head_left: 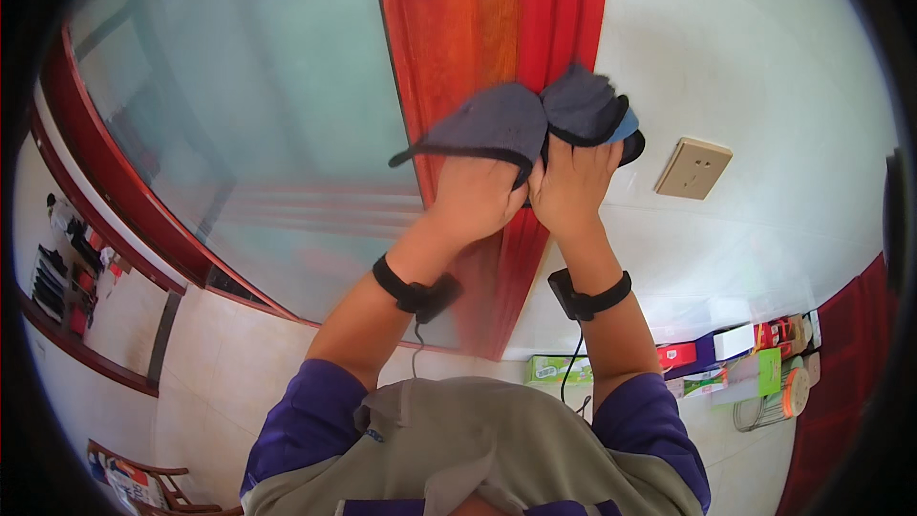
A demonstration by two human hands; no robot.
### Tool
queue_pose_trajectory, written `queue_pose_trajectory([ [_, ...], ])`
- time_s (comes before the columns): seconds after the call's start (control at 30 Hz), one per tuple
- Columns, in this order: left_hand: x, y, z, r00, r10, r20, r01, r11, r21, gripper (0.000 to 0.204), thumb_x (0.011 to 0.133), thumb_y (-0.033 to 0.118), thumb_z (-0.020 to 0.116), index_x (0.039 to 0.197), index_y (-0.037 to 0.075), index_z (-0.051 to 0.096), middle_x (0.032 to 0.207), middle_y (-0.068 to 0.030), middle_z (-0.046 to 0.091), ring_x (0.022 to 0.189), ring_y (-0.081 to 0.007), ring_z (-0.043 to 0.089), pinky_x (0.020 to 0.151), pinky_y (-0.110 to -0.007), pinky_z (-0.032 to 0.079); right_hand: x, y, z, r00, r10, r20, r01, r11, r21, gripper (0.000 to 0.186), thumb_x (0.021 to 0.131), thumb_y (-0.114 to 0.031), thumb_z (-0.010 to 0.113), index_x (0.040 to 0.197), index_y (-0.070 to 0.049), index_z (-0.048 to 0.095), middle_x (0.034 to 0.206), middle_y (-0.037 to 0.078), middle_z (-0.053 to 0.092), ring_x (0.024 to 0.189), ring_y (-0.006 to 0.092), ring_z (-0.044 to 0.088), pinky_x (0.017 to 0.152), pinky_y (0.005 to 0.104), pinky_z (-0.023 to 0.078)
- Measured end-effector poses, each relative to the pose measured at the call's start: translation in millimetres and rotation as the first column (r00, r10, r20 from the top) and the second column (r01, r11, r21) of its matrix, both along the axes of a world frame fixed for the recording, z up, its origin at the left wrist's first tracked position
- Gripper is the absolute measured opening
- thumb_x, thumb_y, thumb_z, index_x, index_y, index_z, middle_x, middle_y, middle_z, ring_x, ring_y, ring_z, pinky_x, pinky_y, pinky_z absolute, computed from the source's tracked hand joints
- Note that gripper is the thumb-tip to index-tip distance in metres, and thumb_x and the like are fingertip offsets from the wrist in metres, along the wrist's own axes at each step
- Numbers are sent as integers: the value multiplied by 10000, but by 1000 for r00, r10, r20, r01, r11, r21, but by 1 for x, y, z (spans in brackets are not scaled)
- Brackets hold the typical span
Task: The person wipes a red wooden cabinet with frosted glass doors using a blue cloth. They clean the glass panels, wooden frame, and interior shelves, moving the cloth across different surfaces in a systematic manner.
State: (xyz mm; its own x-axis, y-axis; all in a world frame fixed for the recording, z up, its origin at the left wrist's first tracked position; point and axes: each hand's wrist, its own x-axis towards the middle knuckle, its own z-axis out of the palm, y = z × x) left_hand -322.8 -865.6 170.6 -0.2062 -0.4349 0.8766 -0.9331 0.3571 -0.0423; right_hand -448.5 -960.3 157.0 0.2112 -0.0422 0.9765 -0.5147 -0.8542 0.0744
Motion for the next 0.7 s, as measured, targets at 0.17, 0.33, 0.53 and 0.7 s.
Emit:
queue_pose_trajectory([
  [0.17,-1,15,-39,996,1,93,-11,995,101,474,764,156,655,1202,-13,583,1240,-245,556,1141,-454,521,1004,-534,394,-11,12,-66,994,55,-97,-42,990,137,512,801,-232,646,1273,-39,601,1352,207,513,1289,433,420,1095,603,226],
  [0.33,3,36,-33,963,-76,259,26,981,192,332,735,145,653,1040,19,615,1079,-185,606,1001,-399,576,894,-483,461,-36,28,-91,959,227,-169,-203,968,151,543,781,-258,691,1267,-33,599,1374,203,506,1305,417,416,1106,600,216],
  [0.53,4,36,32,980,117,163,-176,890,420,334,782,172,659,1081,30,614,1076,-189,639,1007,-384,617,893,-461,500,-33,21,3,990,47,-131,-39,997,61,401,766,-217,717,1124,-51,649,1190,130,610,1186,339,521,1107,555,273],
  [0.7,-3,6,135,978,101,180,-81,990,-116,501,781,158,620,1243,-12,527,1060,-211,627,958,-396,601,836,-462,494,-10,16,115,997,4,80,2,997,-71,400,798,-166,624,1169,-20,593,1177,141,580,1210,339,484,1128,537,244],
])
